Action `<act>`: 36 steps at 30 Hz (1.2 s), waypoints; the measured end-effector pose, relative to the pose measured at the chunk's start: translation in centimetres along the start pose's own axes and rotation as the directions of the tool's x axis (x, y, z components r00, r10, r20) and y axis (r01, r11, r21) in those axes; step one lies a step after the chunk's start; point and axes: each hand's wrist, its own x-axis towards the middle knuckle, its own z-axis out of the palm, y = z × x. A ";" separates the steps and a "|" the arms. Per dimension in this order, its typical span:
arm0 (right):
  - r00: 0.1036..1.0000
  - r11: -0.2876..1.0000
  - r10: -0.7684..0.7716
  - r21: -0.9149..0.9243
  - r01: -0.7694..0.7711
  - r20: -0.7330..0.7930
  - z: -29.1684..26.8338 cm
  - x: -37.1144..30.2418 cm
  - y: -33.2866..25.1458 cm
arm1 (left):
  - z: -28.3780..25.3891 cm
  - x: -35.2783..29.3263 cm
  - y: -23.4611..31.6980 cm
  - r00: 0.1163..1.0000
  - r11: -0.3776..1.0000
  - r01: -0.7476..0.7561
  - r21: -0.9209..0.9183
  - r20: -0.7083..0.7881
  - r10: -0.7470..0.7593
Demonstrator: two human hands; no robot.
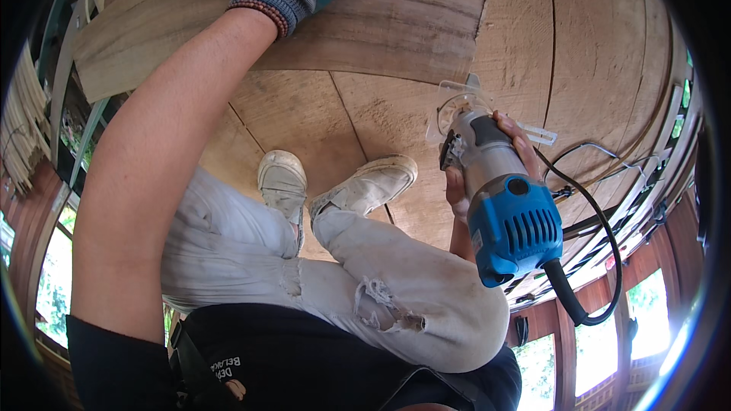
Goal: The person cuts a wooden plank with a miter saw, carries it to a wooden deck, and uses a handheld router to shape the plank's edges. The person repeatedly flips the plank to route multiple sides.
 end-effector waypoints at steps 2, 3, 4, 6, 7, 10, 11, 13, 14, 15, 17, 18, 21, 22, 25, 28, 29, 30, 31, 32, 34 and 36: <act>1.000 1.000 0.019 -0.014 -0.019 0.014 -0.1 0.0 -0.3 | 0.0 0.0 0.0 1.000 1.000 -0.002 0.002 0.000 0.002; 0.999 0.999 0.033 -0.002 -0.033 0.036 -0.3 0.1 -0.4 | 0.0 0.0 0.0 1.000 1.000 0.000 0.004 0.007 0.000; 0.997 0.999 0.037 0.004 -0.037 0.074 -0.4 0.1 -0.4 | 0.0 0.0 0.0 1.000 1.000 0.002 0.005 0.012 -0.002; 0.993 0.999 0.036 0.014 -0.038 0.111 -0.6 0.2 -0.4 | 0.0 0.0 0.0 1.000 1.000 0.006 -0.002 0.022 -0.006; 0.994 0.999 0.032 0.018 -0.035 0.109 -0.6 0.3 -0.4 | 0.0 0.0 0.0 1.000 1.000 0.008 -0.006 0.028 -0.008; 0.994 1.000 0.024 0.014 -0.025 0.104 -0.6 0.3 -0.4 | 0.0 -0.1 0.0 1.000 1.000 -0.006 -0.012 -0.012 0.006; 0.994 1.000 0.022 0.008 -0.023 0.105 -0.5 0.3 -0.4 | 0.0 -0.1 0.0 1.000 1.000 -0.004 -0.006 -0.010 0.004; 0.993 0.999 0.037 -0.002 -0.037 0.111 -0.6 0.3 -0.4 | 0.0 0.0 0.0 1.000 1.000 0.000 0.005 -0.009 0.000; 0.992 0.999 0.045 -0.007 -0.045 0.117 -0.6 0.4 -0.4 | 0.0 0.0 0.0 1.000 1.000 -0.003 0.008 -0.008 0.003; 0.992 0.999 0.042 -0.014 -0.041 0.121 -0.7 0.3 -0.4 | 0.0 0.0 0.0 1.000 1.000 -0.006 0.011 -0.007 0.006; 0.991 0.999 0.036 -0.026 -0.033 0.128 -0.8 0.3 -0.3 | 0.0 0.0 0.0 1.000 1.000 -0.010 0.013 -0.006 0.010; 0.991 0.999 0.042 -0.016 -0.040 0.127 -0.8 0.3 -0.3 | 0.0 0.0 0.0 1.000 1.000 -0.011 0.012 -0.005 0.012; 0.991 0.999 0.052 -0.002 -0.052 0.124 -0.7 0.4 -0.3 | 0.0 0.0 0.0 1.000 1.000 -0.018 0.014 -0.011 0.018; 0.991 0.999 0.049 -0.008 -0.048 0.121 -0.7 0.4 -0.3 | 0.0 0.1 0.0 1.000 1.000 -0.021 0.015 -0.016 0.022; 0.994 0.999 0.039 -0.016 -0.037 0.104 -0.4 0.5 -0.2 | 0.0 0.1 -0.1 1.000 1.000 -0.017 0.013 -0.005 0.017; 0.998 1.000 0.018 -0.020 -0.017 0.066 -0.2 0.5 0.2 | 0.0 0.0 -0.1 1.000 1.000 -0.015 0.000 -0.009 0.015; 0.999 1.000 0.014 -0.021 -0.013 0.053 -0.1 0.5 0.3 | 0.0 0.0 0.0 1.000 1.000 -0.014 -0.002 -0.008 0.014; 0.999 1.000 0.008 -0.024 -0.007 0.042 -0.1 0.5 0.3 | 0.0 0.0 0.0 1.000 1.000 -0.013 -0.004 -0.006 0.013; 0.999 1.000 0.007 -0.028 -0.006 0.037 0.0 0.5 0.4 | 0.0 0.0 -0.1 1.000 1.000 -0.013 -0.007 -0.005 0.012; 1.000 0.999 -0.002 -0.037 0.003 0.029 -0.1 0.5 0.4 | 0.0 0.0 0.0 1.000 1.000 -0.013 -0.005 -0.005 0.013; 0.999 0.999 0.009 -0.033 -0.007 0.047 -0.1 0.7 0.3 | 0.0 0.0 0.0 1.000 1.000 -0.015 -0.001 -0.007 0.015; 0.997 0.999 0.021 -0.037 -0.018 0.079 -0.3 0.8 0.1 | 0.0 0.1 -0.1 1.000 1.000 -0.018 -0.008 0.000 0.018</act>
